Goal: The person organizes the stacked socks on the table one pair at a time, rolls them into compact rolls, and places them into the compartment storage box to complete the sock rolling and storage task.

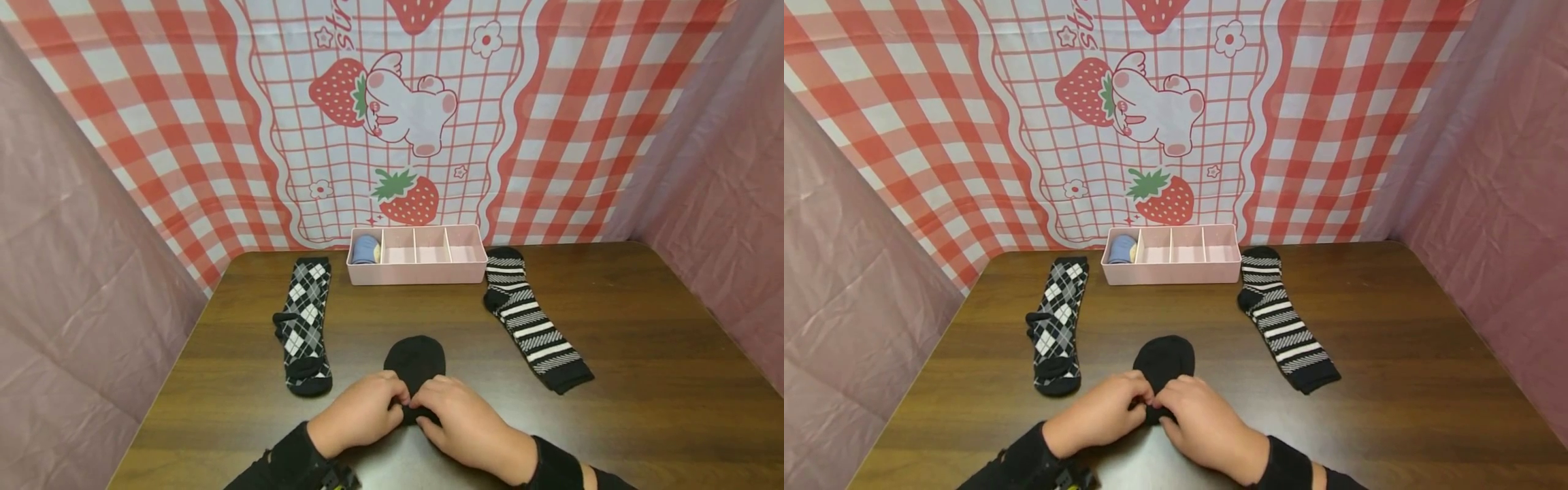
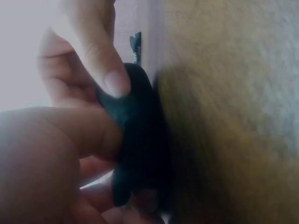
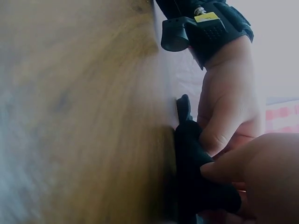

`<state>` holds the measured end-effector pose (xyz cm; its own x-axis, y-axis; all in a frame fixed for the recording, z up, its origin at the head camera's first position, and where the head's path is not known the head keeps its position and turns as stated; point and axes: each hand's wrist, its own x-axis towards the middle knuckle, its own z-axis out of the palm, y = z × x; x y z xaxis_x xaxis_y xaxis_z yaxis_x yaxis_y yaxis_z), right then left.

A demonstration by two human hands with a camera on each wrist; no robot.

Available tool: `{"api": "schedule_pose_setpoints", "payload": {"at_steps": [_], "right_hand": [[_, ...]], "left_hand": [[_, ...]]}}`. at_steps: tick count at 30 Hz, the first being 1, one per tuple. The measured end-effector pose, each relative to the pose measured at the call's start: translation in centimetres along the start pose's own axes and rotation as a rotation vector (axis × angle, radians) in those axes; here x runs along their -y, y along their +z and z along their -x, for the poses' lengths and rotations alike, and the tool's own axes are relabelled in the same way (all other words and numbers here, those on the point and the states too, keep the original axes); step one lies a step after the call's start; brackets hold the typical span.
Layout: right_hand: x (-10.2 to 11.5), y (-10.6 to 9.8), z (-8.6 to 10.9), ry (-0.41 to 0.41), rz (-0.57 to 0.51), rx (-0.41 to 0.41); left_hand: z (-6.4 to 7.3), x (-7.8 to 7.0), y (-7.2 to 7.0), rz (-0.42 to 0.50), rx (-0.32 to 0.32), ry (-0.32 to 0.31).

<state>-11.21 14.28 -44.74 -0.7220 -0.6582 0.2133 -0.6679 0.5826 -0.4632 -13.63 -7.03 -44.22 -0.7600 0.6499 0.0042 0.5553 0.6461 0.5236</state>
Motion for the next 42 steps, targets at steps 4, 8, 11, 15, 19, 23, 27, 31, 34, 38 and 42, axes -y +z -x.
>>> {"api": "schedule_pose_setpoints", "payload": {"at_steps": [4,8,11,15,19,23,27,31,34,38,42], "right_hand": [[-0.1,0.1,0.0,0.032,-0.052,0.014],[-0.2,0.2,0.0,0.049,-0.091,0.022],[-0.2,0.3,0.0,0.066,-0.108,0.026],[-0.3,0.5,0.1,0.106,-0.112,0.021],[-0.3,0.6,0.1,0.161,-0.109,0.021],[-0.2,0.5,0.0,0.216,-0.121,0.031],[-0.2,0.4,0.0,0.251,-0.125,0.032],[-0.3,0.3,0.0,0.274,-0.109,0.028],[-0.3,0.4,0.1,0.274,-0.091,0.003],[-0.2,0.3,0.1,0.252,-0.074,-0.039],[0.0,0.2,0.2,0.227,-0.082,-0.041]], "left_hand": [[0.1,-0.2,0.1,-0.033,-0.031,-0.012],[0.2,-0.5,0.2,-0.111,-0.088,0.007],[0.3,-1.0,0.1,-0.193,-0.111,0.029],[0.5,-2.0,-0.4,-0.25,-0.098,0.042],[0.9,-2.9,-0.7,-0.261,-0.076,0.061],[1.1,-3.3,-0.6,-0.269,-0.059,0.077],[1.0,-3.1,-0.2,-0.258,-0.052,0.07],[0.8,-2.5,0.0,-0.195,-0.04,0.056],[0.6,-2.2,-0.1,-0.148,-0.027,0.063],[0.5,-1.6,-0.2,-0.086,-0.012,0.084],[0.5,-1.1,-0.3,-0.029,0.002,0.095]]}}
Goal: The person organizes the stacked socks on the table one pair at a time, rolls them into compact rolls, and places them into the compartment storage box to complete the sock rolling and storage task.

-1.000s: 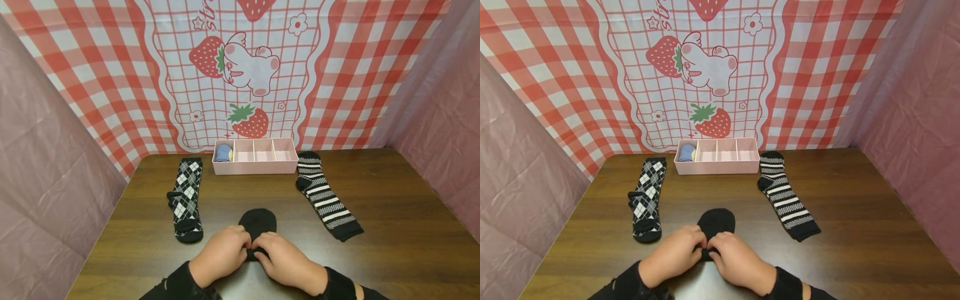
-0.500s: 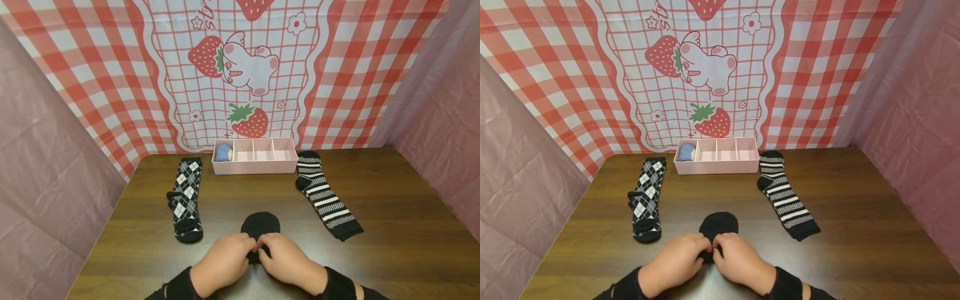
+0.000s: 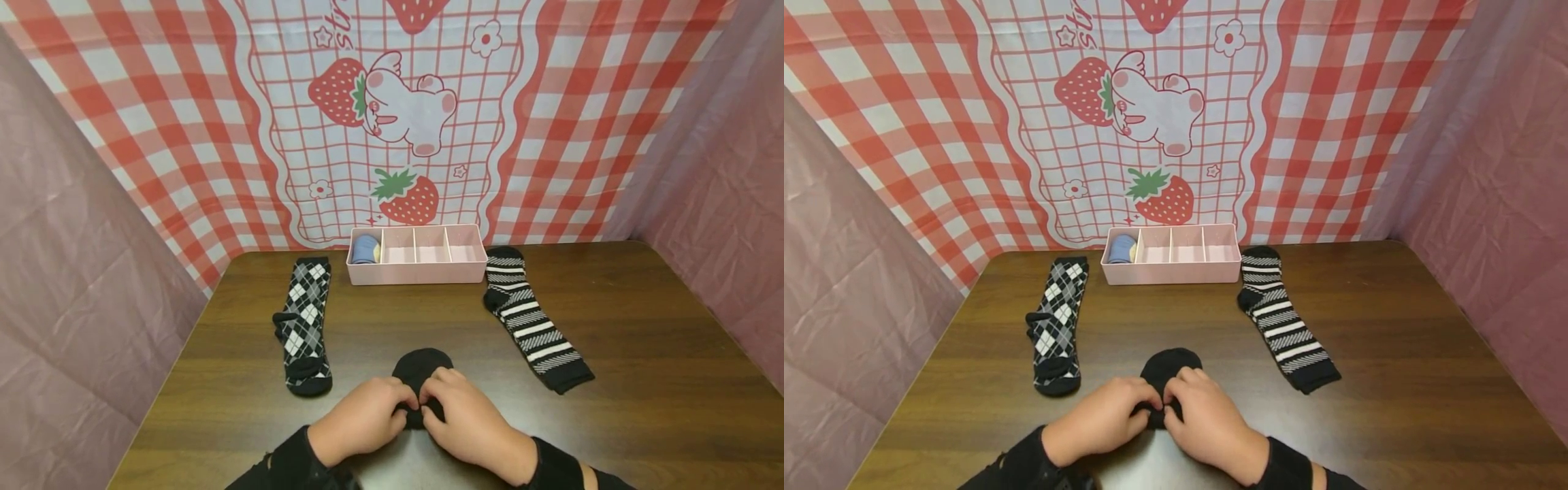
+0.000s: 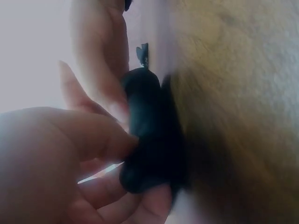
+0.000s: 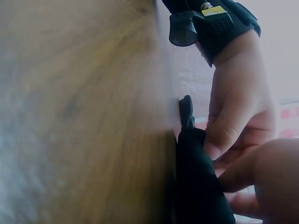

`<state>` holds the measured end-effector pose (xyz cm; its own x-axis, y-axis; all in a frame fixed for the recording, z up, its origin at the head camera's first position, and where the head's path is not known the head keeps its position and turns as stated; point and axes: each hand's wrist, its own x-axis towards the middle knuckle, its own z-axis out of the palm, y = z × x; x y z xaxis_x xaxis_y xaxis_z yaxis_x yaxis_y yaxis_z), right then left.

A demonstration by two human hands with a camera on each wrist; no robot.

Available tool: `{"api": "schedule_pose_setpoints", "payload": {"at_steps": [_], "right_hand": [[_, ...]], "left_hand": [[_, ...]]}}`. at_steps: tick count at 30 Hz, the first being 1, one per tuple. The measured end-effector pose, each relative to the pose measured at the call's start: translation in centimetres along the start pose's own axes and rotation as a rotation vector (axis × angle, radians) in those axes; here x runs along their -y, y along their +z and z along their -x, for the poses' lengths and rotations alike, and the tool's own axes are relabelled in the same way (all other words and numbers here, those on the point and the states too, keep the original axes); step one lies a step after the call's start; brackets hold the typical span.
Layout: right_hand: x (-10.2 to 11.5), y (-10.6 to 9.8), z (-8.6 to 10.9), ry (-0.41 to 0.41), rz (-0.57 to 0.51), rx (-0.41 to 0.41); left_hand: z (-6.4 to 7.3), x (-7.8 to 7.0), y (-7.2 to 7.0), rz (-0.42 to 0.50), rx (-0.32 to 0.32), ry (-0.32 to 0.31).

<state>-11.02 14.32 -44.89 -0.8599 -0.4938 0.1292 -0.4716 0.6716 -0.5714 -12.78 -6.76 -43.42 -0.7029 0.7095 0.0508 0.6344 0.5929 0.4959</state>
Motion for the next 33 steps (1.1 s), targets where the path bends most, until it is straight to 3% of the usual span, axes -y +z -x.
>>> {"api": "schedule_pose_setpoints", "payload": {"at_steps": [7,13,20,26,33], "right_hand": [[0.2,-0.3,0.0,-0.021,0.07,0.041],[0.1,-0.5,-0.2,-0.063,0.128,0.048],[-0.1,-0.3,-0.2,-0.069,0.074,0.065],[-0.5,-0.1,-0.2,-0.029,0.005,0.068],[-0.6,-0.3,-0.4,0.01,-0.082,0.095]], "left_hand": [[-0.3,0.7,0.0,0.099,0.032,-0.046],[-0.5,1.0,0.1,0.148,0.023,-0.095],[-0.5,0.7,0.3,0.041,-0.032,-0.066],[-0.4,0.1,0.2,-0.048,-0.027,-0.076],[-0.2,-0.5,-0.4,-0.084,-0.025,-0.096]]}}
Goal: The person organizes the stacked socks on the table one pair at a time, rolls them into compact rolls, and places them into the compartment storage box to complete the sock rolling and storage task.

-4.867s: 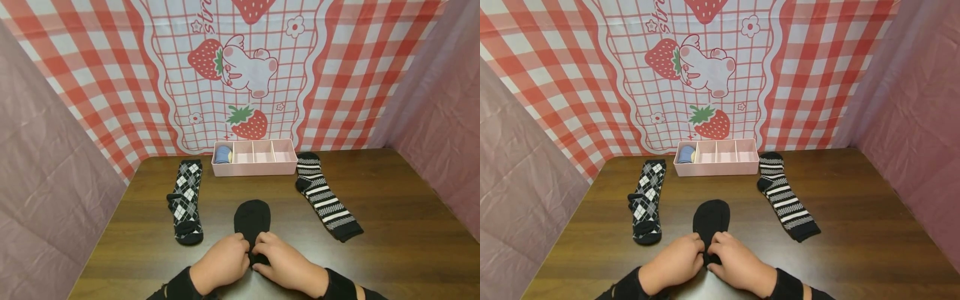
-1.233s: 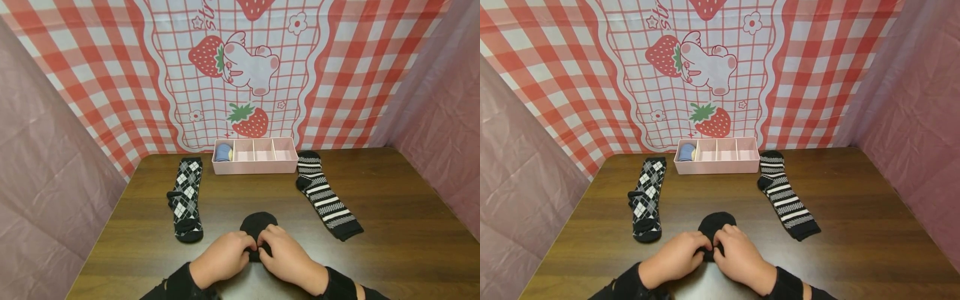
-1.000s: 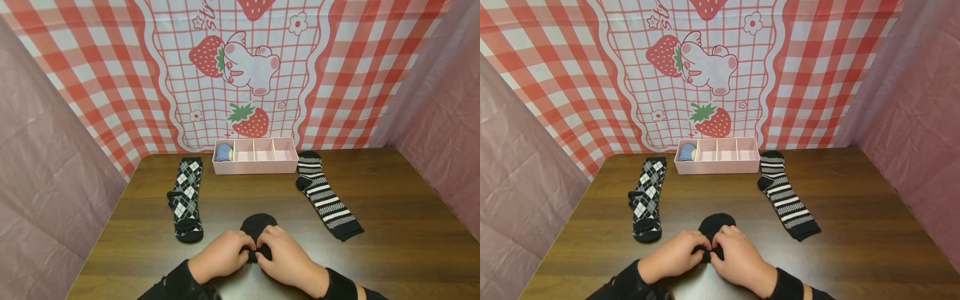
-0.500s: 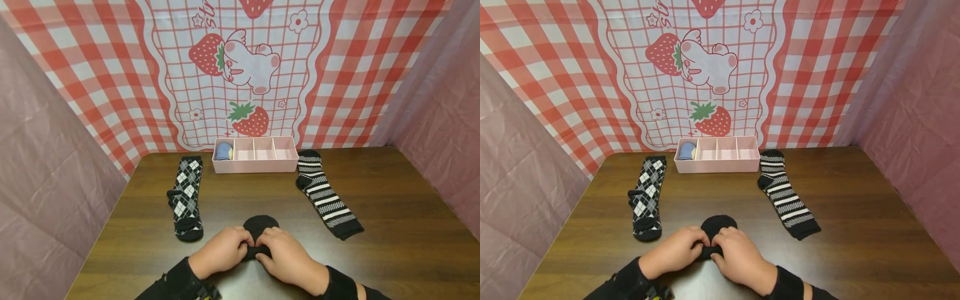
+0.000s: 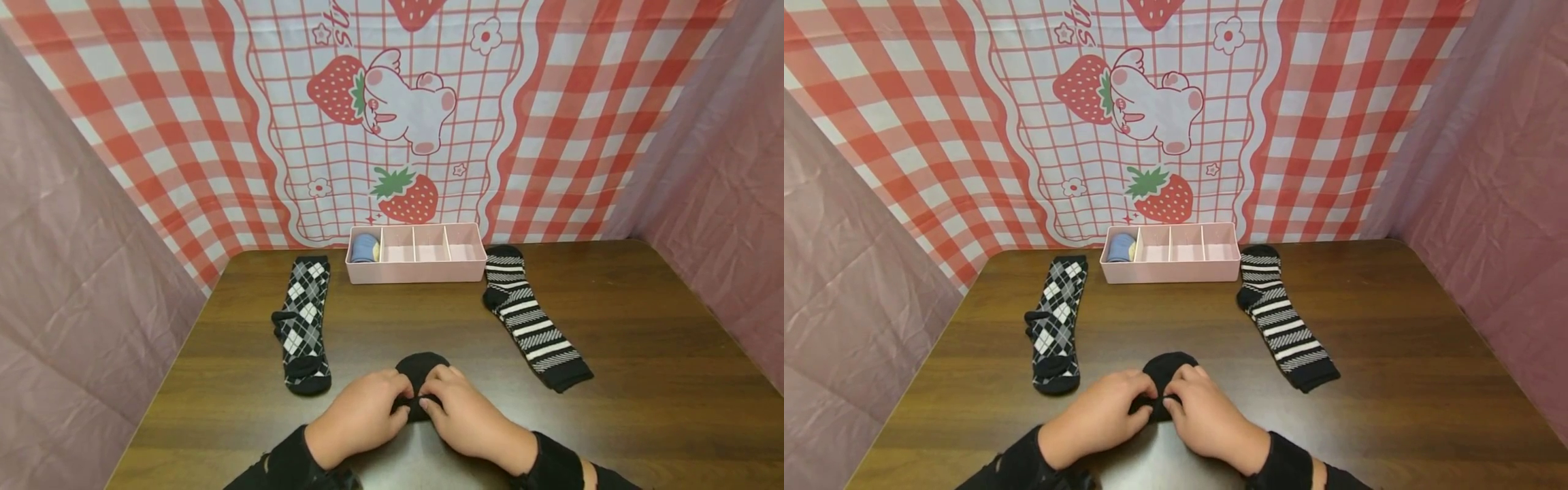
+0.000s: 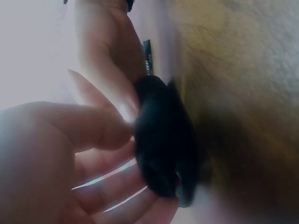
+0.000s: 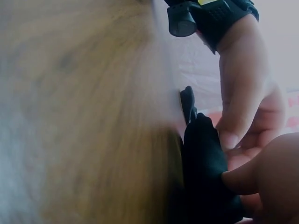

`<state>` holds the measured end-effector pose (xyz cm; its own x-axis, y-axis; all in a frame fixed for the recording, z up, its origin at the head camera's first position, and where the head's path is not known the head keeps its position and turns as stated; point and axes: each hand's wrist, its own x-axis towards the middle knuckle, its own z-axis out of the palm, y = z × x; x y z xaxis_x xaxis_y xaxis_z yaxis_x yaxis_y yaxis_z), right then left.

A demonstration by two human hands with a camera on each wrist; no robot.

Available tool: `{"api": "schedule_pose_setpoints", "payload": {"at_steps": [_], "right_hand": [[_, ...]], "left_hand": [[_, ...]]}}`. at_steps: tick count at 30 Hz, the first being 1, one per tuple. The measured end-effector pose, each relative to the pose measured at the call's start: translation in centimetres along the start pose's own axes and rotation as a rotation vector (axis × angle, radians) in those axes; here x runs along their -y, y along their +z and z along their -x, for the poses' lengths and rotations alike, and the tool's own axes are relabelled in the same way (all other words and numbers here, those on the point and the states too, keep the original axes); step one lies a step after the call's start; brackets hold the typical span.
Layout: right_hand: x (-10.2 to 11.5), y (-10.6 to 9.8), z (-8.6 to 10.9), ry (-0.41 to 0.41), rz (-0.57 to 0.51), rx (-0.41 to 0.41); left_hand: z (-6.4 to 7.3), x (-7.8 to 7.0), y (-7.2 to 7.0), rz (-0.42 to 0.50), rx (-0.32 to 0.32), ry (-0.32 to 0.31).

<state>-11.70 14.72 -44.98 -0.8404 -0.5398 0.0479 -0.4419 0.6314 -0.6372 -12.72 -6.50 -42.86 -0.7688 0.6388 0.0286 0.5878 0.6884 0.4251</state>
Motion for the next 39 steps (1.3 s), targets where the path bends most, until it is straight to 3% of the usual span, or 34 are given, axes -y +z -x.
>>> {"api": "schedule_pose_setpoints", "payload": {"at_steps": [7,14,21,25,28,32,39], "right_hand": [[-0.1,0.0,-0.2,0.054,-0.083,0.01],[-0.2,-0.1,-0.3,0.068,-0.154,0.032],[0.0,-0.3,-0.2,0.075,-0.152,0.034],[0.0,-0.5,0.0,0.063,-0.105,0.059],[0.1,-0.6,0.1,0.012,-0.009,0.063],[0.4,-0.6,0.3,-0.045,0.113,0.039],[0.6,-0.4,0.4,-0.057,0.174,-0.006]], "left_hand": [[0.2,-0.5,-0.4,-0.06,-0.01,0.048],[0.3,-0.7,-0.3,-0.045,-0.03,0.082],[-0.2,0.4,0.6,0.087,-0.028,0.08],[-0.5,1.4,1.1,0.198,-0.007,0.042],[-0.7,1.8,1.2,0.235,0.001,0.018],[-0.7,1.8,1.0,0.238,0.003,0.01],[-0.6,1.6,0.7,0.183,0.006,0.018]]}}
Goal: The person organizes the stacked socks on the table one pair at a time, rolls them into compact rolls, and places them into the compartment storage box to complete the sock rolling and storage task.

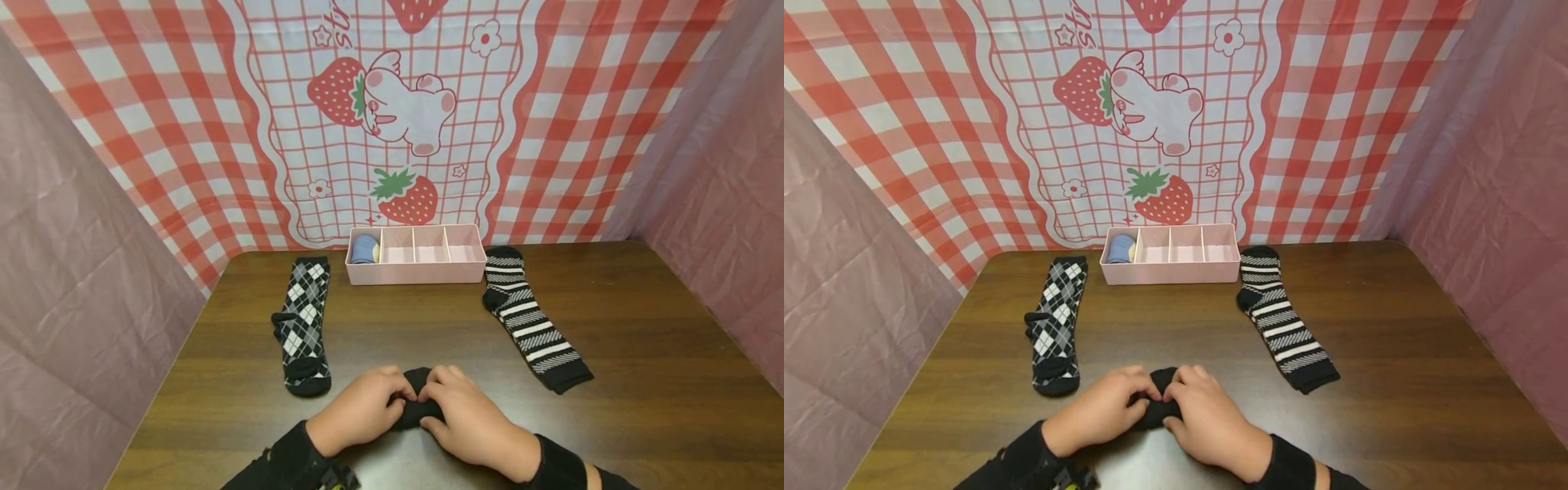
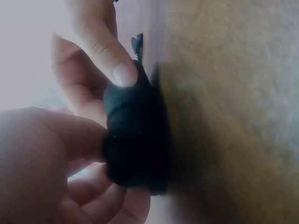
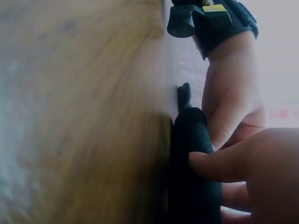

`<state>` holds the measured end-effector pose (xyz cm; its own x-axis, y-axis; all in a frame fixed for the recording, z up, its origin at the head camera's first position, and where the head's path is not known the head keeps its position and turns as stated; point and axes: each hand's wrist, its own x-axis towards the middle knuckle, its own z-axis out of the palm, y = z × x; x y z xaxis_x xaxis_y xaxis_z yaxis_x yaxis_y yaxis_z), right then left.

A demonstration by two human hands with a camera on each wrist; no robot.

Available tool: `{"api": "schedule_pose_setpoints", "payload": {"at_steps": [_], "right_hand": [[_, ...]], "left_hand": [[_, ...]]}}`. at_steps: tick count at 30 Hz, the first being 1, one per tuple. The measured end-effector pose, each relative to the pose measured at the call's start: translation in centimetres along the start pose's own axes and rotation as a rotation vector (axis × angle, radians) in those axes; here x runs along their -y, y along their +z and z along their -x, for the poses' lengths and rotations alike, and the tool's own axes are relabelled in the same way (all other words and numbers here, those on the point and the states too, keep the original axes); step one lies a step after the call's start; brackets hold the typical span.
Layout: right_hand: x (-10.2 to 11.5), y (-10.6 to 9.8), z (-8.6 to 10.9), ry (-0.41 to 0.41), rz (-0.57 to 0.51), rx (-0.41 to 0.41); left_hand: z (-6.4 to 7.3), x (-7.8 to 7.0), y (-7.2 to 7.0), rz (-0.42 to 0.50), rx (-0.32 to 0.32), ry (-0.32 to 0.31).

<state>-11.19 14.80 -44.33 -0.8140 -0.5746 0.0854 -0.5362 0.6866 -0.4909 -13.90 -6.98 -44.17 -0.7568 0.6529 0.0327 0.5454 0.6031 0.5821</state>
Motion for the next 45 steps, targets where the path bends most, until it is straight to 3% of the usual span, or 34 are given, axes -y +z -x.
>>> {"api": "schedule_pose_setpoints", "payload": {"at_steps": [10,19,26,33,39,45], "right_hand": [[0.1,0.0,-0.1,-0.01,-0.01,-0.003],[0.1,0.1,-0.2,0.037,-0.059,0.006],[-0.3,0.1,-0.3,0.107,-0.207,0.042],[-0.9,-0.1,-0.5,0.152,-0.384,0.126],[-0.9,-0.1,-0.6,0.151,-0.367,0.134],[-0.7,-0.1,-0.4,0.115,-0.302,0.085]], "left_hand": [[0.2,-0.3,-0.4,-0.084,-0.019,0.009],[0.9,-2.1,-1.3,-0.185,-0.037,0.053],[1.1,-2.8,-1.3,-0.279,-0.035,0.085],[0.8,-1.5,-1.0,-0.233,-0.022,0.126],[0.6,-0.6,-0.7,-0.186,-0.011,0.157],[0.3,0.3,-0.7,-0.053,0.021,0.107]]}}
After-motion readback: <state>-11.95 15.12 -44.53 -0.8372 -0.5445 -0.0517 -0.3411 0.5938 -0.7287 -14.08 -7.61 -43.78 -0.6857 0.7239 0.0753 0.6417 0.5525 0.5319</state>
